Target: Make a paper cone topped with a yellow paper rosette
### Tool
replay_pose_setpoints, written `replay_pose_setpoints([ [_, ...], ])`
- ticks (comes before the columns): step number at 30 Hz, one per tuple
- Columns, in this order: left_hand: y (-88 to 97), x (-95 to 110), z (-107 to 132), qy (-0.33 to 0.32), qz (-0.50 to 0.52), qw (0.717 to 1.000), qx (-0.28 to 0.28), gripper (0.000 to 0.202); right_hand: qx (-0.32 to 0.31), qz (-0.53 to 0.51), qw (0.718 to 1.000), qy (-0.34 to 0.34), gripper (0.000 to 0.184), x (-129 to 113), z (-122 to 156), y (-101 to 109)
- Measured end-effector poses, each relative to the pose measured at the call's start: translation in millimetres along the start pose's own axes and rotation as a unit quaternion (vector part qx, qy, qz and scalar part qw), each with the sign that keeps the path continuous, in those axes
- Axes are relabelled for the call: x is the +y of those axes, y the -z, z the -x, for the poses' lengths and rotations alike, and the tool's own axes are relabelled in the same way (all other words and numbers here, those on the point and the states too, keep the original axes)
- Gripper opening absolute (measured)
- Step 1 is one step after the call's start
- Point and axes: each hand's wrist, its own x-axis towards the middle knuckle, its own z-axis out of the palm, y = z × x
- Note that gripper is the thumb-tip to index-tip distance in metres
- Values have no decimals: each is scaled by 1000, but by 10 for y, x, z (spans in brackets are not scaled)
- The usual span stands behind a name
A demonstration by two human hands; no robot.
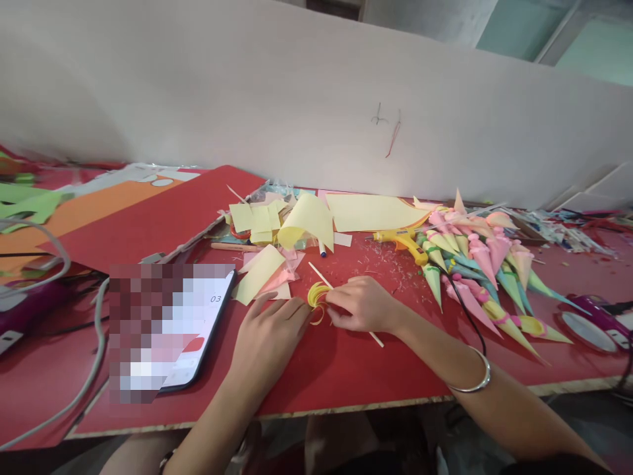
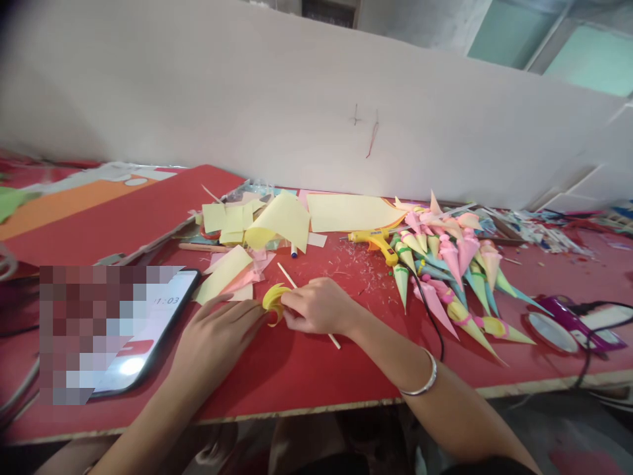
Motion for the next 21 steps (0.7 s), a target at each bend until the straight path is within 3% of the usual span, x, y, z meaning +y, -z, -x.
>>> replay_pose_setpoints([
  [8, 8, 27, 3, 7, -3, 1000, 14, 21, 11, 63, 998, 29, 25, -27, -20, 47],
  [16, 21, 16, 11, -19, 24, 998, 53, 26, 94, 40, 993, 59, 22, -36, 7, 29],
  [21, 5, 17, 16, -16, 55, 998, 38, 27, 90, 0, 994, 61, 21, -43, 6, 30],
])
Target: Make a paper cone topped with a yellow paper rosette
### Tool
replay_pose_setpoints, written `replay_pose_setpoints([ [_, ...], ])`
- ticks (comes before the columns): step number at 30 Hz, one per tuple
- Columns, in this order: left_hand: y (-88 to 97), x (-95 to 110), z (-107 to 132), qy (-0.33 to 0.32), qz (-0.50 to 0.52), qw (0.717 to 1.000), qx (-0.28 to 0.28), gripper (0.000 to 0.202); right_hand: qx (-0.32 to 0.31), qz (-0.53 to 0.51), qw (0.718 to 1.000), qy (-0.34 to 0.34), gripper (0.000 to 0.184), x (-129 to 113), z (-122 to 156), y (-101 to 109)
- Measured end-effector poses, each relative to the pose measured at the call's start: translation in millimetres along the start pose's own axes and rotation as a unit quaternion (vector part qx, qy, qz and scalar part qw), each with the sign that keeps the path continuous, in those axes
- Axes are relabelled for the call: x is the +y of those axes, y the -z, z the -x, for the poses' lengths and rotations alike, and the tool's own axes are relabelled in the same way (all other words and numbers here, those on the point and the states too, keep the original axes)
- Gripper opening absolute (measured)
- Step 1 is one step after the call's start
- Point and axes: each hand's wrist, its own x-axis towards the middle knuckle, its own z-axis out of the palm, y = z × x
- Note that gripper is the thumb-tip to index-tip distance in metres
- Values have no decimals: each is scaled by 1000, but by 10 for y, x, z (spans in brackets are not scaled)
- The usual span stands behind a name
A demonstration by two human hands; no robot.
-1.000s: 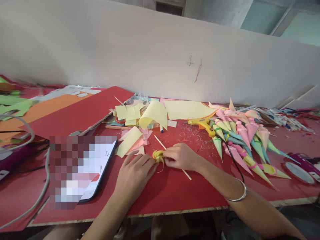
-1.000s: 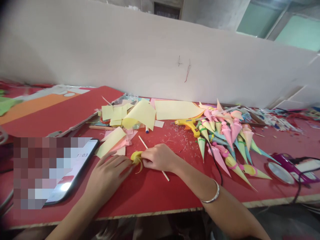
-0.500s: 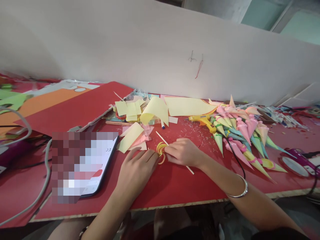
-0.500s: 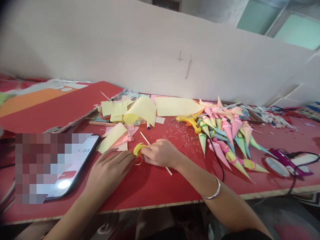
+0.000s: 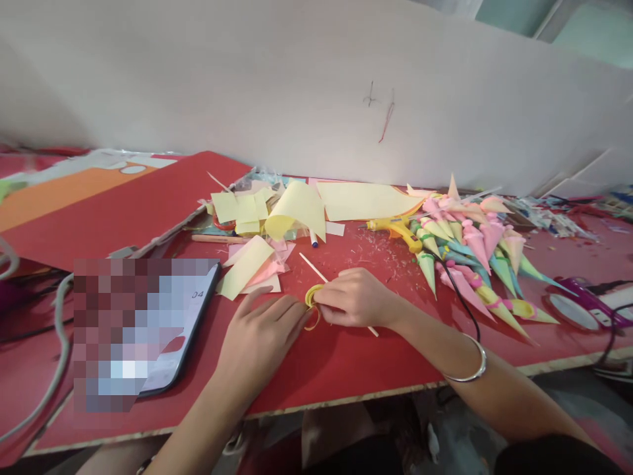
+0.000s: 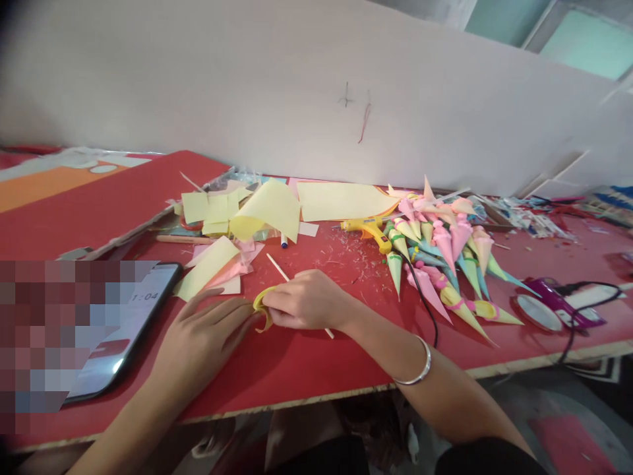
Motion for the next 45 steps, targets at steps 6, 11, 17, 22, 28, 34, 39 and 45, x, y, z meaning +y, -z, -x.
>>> replay_pose_setpoints([
  [6, -12, -2, -25, 30, 53, 997, -40, 29, 3, -85, 996, -34, 18, -22, 7, 5],
  [11, -25, -16, -36, 51, 93, 993, -61, 29, -16, -134, 988, -68, 18, -31, 28, -20],
  [17, -20, -30, -23, 68, 138, 984, -84, 29, -49, -169, 981, -83, 19, -44, 29, -6],
  [22, -5, -21, -26, 70, 134, 984, -95, 31, -69, -183, 976, -96, 19, -47, 25, 9],
  [28, -3, -11, -39, 65, 120, 986, -95, 32, -82, -195, 971, -114, 17, -50, 14, 24],
  [34, -19, -11, -40, 44, 106, 990, -84, 32, -74, -201, 968, -135, 14, -71, -3, 35],
  [39, -31, -14, -33, 29, 99, 992, -71, 31, -67, -206, 966, -141, 15, -81, -12, 30],
  [45, -46, -12, -36, 22, 94, 992, -76, 31, -77, -221, 960, -154, 17, -97, -30, 46],
])
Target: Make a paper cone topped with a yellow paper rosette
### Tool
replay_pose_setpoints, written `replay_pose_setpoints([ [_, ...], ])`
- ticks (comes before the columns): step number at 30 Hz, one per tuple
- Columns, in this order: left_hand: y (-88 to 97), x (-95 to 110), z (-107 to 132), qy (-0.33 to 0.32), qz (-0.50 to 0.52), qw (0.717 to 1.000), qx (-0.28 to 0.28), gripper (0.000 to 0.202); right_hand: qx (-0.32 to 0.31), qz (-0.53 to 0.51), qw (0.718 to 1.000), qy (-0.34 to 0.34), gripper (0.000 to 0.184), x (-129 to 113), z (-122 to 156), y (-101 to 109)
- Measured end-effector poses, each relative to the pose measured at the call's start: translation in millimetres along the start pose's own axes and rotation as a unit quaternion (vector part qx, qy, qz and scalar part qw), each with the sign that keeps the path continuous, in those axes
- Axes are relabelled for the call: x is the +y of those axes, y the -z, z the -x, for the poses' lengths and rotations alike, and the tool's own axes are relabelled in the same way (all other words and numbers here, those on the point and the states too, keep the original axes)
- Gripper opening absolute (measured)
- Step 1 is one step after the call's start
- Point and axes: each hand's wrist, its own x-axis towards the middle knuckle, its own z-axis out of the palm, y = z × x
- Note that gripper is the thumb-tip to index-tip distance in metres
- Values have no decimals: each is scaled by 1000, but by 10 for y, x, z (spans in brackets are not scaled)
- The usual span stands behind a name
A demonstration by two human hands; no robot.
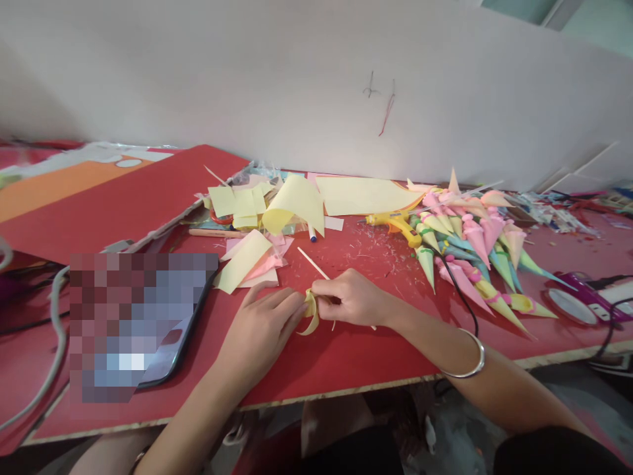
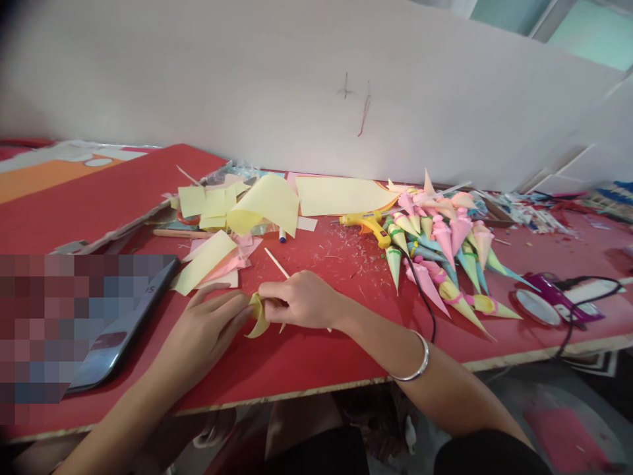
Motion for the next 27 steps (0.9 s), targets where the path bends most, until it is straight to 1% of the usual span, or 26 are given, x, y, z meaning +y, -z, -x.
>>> replay_pose_setpoints([
  [4, 25, 16, -8, 9, 8, 1000, -14, 32, -3, -5, 1000, 4, 16, 26, 2, -14],
  [5, 50, 17, -6, 18, 7, 1000, -11, 30, -2, -4, 1000, 3, 16, 37, 2, -19],
  [6, 82, 13, -1, 36, -2, 999, 5, 28, 3, -4, 1000, 1, 15, 48, 2, -24],
  [8, 152, -18, 26, 107, -49, 991, 69, 22, 15, -3, 1000, -10, 14, 65, -2, -24],
  [10, 203, -84, 73, 191, -114, 966, 131, 26, 26, 0, 999, -24, 14, 72, -8, -14],
  [11, 214, -126, 101, 219, -137, 955, 142, 32, 28, 2, 999, -30, 14, 73, -11, -7],
  [13, 206, -208, 153, 237, -153, 951, 123, 42, 29, 7, 999, -36, 14, 73, -13, 7],
  [15, 179, -254, 176, 228, -146, 955, 122, 46, 31, 12, 999, -36, 14, 77, -13, 15],
  [18, 159, -224, 145, 188, -96, 967, 142, 44, 34, 22, 999, -30, 14, 94, -10, 9],
  [19, 159, -196, 124, 166, -69, 975, 132, 41, 33, 26, 999, -27, 14, 101, -9, 3],
  [22, 151, -110, 71, 107, 10, 992, 61, 30, 25, 48, 998, -12, 14, 115, -9, -24],
  [24, 126, -71, 52, 91, 45, 995, 23, 21, 20, 72, 997, -2, 14, 119, -10, -45],
  [27, 76, -44, 38, 83, 61, 995, 9, 12, 15, 110, 994, 13, 17, 121, -10, -66],
])
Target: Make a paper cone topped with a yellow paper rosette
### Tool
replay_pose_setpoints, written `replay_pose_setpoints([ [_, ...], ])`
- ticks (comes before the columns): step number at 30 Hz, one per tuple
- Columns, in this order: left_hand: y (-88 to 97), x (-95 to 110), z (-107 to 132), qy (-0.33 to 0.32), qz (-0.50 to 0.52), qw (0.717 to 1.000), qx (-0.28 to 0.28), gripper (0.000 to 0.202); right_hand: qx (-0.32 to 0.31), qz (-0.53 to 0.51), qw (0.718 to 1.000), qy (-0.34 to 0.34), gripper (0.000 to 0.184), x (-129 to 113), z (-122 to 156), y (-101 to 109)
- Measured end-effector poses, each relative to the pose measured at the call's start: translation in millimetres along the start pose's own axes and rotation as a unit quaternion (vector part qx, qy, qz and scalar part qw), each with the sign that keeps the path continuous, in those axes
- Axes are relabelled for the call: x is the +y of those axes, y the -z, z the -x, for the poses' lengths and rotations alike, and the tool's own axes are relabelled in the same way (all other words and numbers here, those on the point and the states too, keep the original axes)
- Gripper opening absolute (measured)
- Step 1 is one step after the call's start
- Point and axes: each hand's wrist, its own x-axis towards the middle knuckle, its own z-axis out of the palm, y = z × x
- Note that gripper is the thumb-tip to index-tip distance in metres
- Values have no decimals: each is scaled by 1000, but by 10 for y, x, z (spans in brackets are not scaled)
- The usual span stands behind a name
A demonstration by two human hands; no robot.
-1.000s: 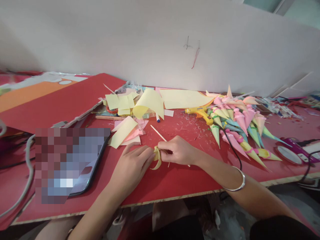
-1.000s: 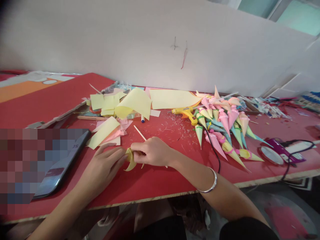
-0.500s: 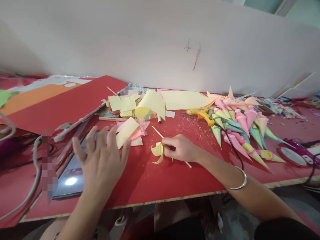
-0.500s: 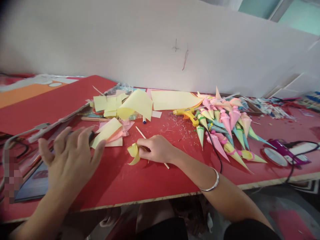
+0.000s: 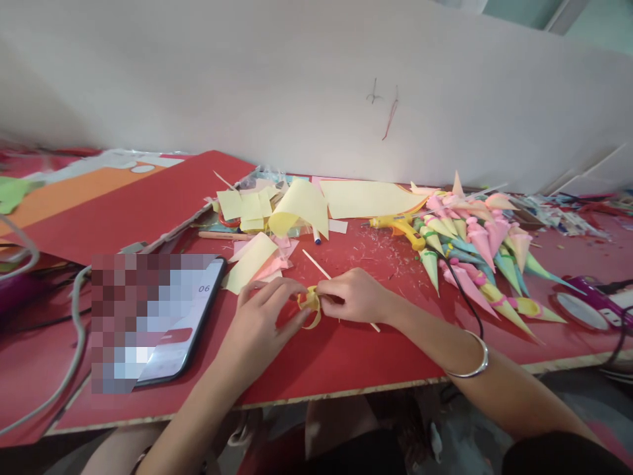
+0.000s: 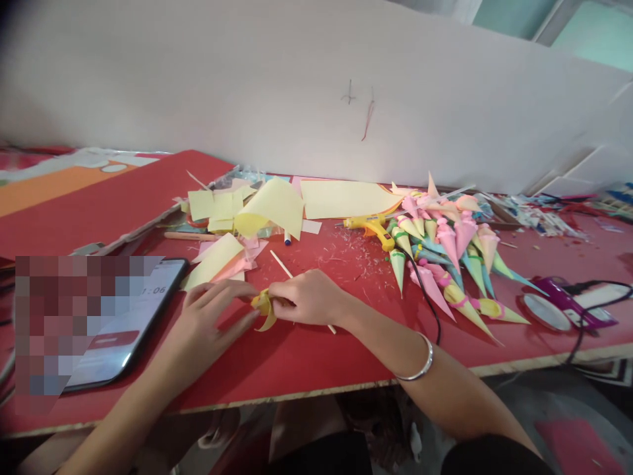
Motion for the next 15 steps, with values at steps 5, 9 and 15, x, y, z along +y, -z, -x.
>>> replay_pose_setpoints([
  [5, -25, 7, -7, 12, -13, 1000, 22, 13, -6, 27, 1000, 11, 18, -1, 2, 2],
  [9, -21, 6, -2, -27, -26, 999, 14, 13, -3, 27, 999, 26, 18, -1, 3, 9],
  [15, -25, -2, 8, -40, -48, 998, 13, 24, -5, 25, 998, 55, 20, -8, -3, 18],
])
